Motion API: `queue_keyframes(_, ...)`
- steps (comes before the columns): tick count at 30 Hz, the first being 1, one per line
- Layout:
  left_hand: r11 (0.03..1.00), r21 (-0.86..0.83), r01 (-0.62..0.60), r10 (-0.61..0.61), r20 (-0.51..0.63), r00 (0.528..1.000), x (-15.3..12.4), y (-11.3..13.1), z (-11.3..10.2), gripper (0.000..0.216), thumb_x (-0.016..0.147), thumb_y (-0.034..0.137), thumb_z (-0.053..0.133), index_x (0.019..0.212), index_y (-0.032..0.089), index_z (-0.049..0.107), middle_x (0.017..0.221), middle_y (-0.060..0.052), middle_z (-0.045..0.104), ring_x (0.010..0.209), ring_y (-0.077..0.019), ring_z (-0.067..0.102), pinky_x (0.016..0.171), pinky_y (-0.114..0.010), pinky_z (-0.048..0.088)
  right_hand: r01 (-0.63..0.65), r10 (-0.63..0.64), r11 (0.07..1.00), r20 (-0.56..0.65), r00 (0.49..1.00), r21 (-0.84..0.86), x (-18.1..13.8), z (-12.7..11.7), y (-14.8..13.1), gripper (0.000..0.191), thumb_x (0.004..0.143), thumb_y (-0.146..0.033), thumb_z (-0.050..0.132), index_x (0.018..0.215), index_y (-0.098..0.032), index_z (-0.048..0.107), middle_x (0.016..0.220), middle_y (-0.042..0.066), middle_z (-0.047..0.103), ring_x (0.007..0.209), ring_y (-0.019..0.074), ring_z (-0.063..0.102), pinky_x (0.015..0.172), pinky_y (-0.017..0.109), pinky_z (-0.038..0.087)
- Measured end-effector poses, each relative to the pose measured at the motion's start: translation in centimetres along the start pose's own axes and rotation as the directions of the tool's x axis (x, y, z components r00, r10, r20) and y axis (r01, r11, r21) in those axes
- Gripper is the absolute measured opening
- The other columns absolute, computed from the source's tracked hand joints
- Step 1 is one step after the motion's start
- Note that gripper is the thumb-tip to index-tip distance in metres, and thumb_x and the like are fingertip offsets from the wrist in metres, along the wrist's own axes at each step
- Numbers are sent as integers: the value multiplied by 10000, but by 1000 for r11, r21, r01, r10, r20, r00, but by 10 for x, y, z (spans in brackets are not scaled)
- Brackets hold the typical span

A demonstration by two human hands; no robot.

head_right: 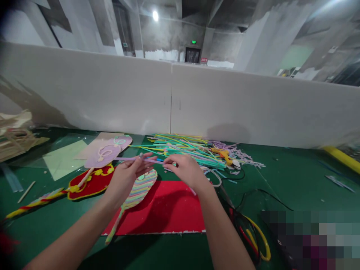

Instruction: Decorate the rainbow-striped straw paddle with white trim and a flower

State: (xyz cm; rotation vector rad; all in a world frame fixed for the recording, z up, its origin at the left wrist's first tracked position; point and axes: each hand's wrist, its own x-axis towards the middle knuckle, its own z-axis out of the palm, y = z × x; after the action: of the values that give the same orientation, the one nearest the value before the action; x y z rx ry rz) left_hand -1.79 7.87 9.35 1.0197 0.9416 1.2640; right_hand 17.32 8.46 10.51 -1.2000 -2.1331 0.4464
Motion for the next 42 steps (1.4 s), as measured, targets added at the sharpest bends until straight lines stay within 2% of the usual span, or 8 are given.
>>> queue_keyframes(11,997,-38,68,-69,-8,998,18,12,-31,299,835,325,565,1026,107,640,1026,-129,704,936,-201,670,870,-313,519,-205,205,978,1,979,-30,-16,-44,30,155,793,-339,601,795,-234,715,791,5,703,720,146,585,622,245,396)
queue_keyframes(14,987,87,136,-140,40,989,20,11,-36,357,760,393,639,971,106,663,951,-123,723,850,-202,687,799,-308,538,-305,305,952,148,941,-27,-21,-50,36,181,774,-357,603,771,-220,721,734,8,693,658,136,569,571,235,381)
queue_keyframes(18,891,418,179,-236,89,968,24,5,-45,343,616,416,733,775,116,690,748,-86,731,687,-195,682,659,-293,541,-423,421,902,391,818,-88,-28,-56,50,222,732,-375,620,758,-183,728,697,31,684,599,135,546,518,231,362)
queue_keyframes(23,798,599,65,-216,184,959,25,-9,-46,216,651,344,662,747,151,666,661,-25,695,620,-150,647,598,-247,512,-459,491,866,507,709,-198,-35,-56,75,184,679,-317,639,715,-164,735,660,34,685,615,150,567,570,239,389)
queue_keyframes(33,569,807,-158,-298,381,875,23,-44,-43,120,669,214,528,733,178,624,692,-7,700,670,-157,658,617,-228,480,-540,652,758,423,630,-365,-38,-51,91,130,600,-134,651,687,-148,746,681,66,725,659,190,645,556,232,421)
queue_keyframes(37,460,857,-232,-293,393,872,18,-43,-41,118,642,161,536,680,190,644,685,-3,688,664,-166,628,595,-238,427,-535,660,750,386,645,-389,-40,-51,90,124,617,-107,646,675,-149,748,643,56,722,626,183,656,534,219,431)
queue_keyframes(39,404,874,-271,-281,401,872,16,-43,-41,125,647,156,542,675,193,658,721,-14,685,704,-178,614,625,-253,407,-519,642,758,312,700,-395,-37,-47,90,146,668,-139,634,752,-159,751,709,55,734,681,189,667,578,225,454)
queue_keyframes(42,337,887,-315,-283,414,865,14,-44,-42,127,657,157,557,700,198,669,759,-22,672,738,-180,595,648,-258,388,-484,568,770,102,816,-416,-24,-33,94,267,824,-197,511,1012,-160,698,1026,85,704,964,203,628,811,260,454)
